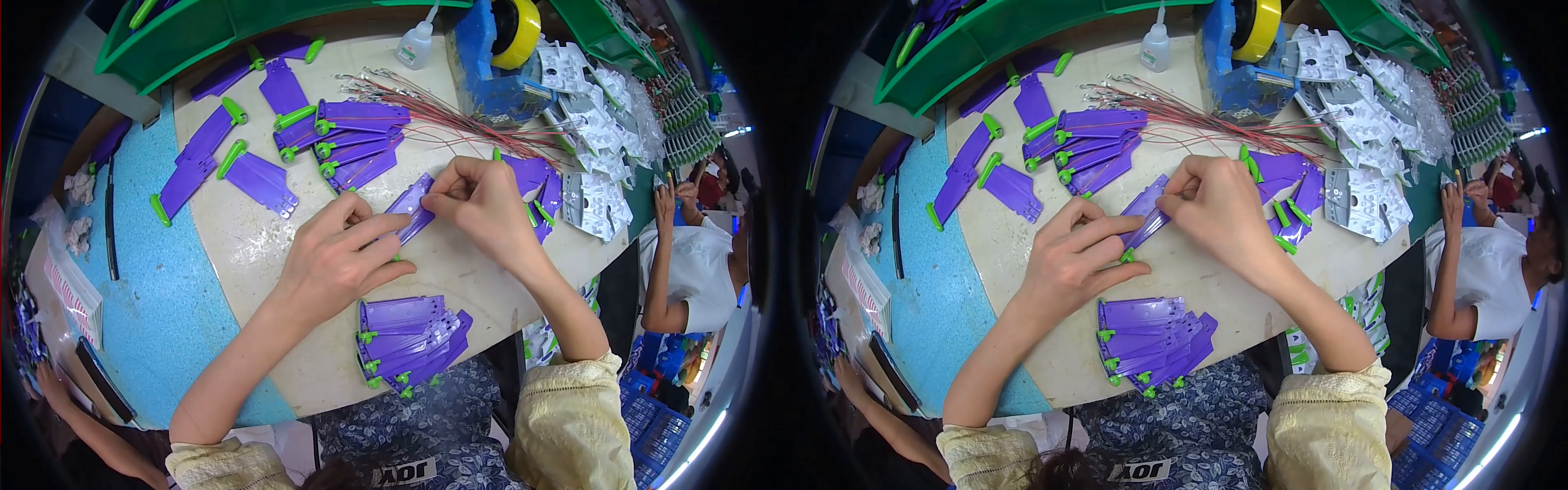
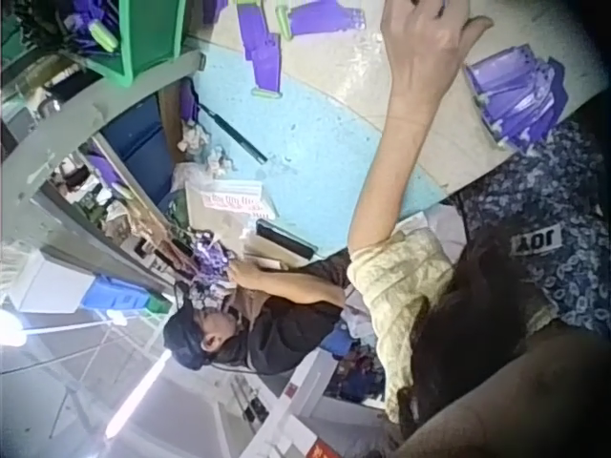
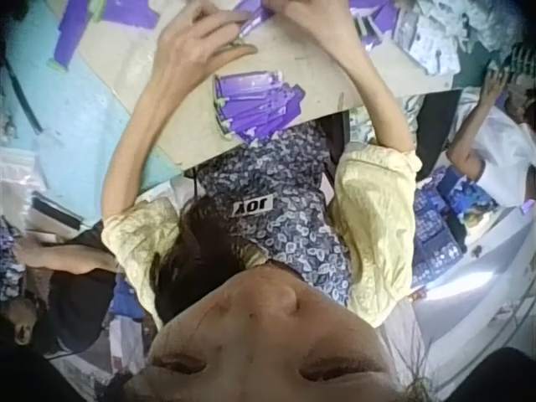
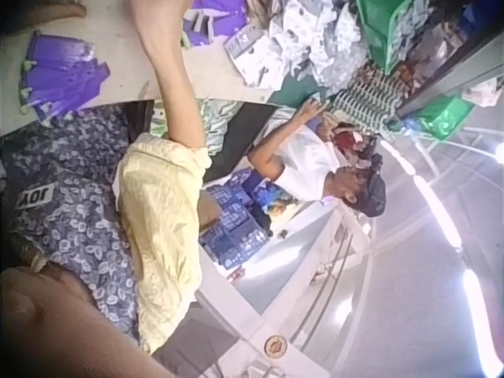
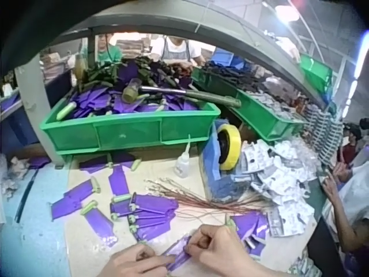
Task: The person assembles plastic toy wings by attaching tips and tapping them with a mallet, inserting wired lights into each piece, and applying glue along the wires from a squeeze bottle.
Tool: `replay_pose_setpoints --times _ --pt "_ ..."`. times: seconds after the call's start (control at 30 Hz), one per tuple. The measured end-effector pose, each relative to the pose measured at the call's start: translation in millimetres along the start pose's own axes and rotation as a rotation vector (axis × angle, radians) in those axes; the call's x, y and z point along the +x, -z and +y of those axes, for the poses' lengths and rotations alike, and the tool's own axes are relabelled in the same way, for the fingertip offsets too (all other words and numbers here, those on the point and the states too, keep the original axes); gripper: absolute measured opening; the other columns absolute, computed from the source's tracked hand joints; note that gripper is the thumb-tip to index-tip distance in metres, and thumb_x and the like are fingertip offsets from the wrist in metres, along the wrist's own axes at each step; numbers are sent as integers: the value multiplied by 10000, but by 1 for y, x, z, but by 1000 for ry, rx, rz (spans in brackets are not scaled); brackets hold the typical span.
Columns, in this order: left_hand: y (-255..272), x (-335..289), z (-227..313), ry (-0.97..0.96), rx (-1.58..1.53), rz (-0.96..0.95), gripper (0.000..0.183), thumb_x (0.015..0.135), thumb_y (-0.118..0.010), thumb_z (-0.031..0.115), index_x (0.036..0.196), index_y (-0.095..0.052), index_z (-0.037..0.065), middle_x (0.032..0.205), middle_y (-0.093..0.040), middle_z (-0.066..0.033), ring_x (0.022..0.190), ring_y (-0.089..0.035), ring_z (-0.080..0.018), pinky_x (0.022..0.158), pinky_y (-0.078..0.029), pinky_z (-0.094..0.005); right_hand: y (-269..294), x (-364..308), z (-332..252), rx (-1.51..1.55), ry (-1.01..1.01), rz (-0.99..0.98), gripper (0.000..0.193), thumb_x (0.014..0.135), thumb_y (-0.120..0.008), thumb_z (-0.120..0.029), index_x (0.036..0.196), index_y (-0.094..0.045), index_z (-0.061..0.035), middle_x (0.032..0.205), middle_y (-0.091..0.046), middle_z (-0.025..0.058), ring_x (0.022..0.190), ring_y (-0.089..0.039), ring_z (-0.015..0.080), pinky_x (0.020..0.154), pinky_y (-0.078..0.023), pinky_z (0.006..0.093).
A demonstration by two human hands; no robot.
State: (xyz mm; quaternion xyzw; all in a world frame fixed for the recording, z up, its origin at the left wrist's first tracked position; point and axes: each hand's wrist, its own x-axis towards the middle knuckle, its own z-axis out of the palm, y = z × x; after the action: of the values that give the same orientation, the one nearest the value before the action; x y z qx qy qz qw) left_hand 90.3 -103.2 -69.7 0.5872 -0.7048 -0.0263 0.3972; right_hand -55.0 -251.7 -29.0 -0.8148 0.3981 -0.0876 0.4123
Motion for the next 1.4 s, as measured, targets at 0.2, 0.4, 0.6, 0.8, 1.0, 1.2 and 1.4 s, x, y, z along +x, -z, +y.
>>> replay_pose_setpoints --times 0.2,0.4,0.6,0.8,1.0,1.2,1.4 --pt "2 6 5 21 61 -85 290 658 -824 217 809 -621 75 1078 -674 23 803 -544 -197 666 -511 -291 51 11 3 -74 517 480 238 864 -697 -53 1092 -667 5 865 -658 54 735 -598 112 715 -499 253" --pt "0 9 0 4 -46 -57 322 620 -855 197 688 -578 46 1049 -705 -8 808 -567 -220 641 -513 -299 106 61 12 273 -96 296 271 838 -734 -265 861 -723 6 587 -475 -43 506 -370 46 472 -257 260" --pt "6 8 3 39 -34 -67 334 613 -856 195 683 -566 44 1038 -699 -16 813 -567 -226 651 -512 -313 76 26 2 642 -200 237 177 843 -676 -150 733 -626 -21 557 -354 -81 491 -266 33 479 -213 249" --pt "2 7 1 83 -64 -65 370 628 -857 198 872 -625 47 1023 -691 -37 816 -567 -240 693 -508 -341 73 14 11 485 -166 106 179 798 -692 -135 673 -617 -30 541 -405 -72 478 -292 19 458 -182 242" --pt "-1 7 2 140 -117 -26 762 659 -853 220 1327 -522 60 951 -653 -65 834 -579 -250 738 -502 -369 -5 -48 8 485 257 -230 261 931 -649 -111 1168 -717 -28 791 -581 0 656 -472 81 548 -347 268" --pt "-4 -13 14 133 27 70 423 698 -818 129 1079 -676 15 973 -633 -109 823 -579 -250 703 -516 -343 -13 -39 5 88 380 -134 210 873 -651 -57 1060 -728 -1 728 -603 126 589 -590 219 529 -435 366" --pt "-2 -2 21 232 4 -27 489 712 -815 128 1144 -635 -13 1020 -560 -134 882 -562 -269 755 -503 -367 -3 -18 -5 6 330 249 83 831 -722 -13 872 -663 29 643 -620 93 484 -587 157 455 -432 306"
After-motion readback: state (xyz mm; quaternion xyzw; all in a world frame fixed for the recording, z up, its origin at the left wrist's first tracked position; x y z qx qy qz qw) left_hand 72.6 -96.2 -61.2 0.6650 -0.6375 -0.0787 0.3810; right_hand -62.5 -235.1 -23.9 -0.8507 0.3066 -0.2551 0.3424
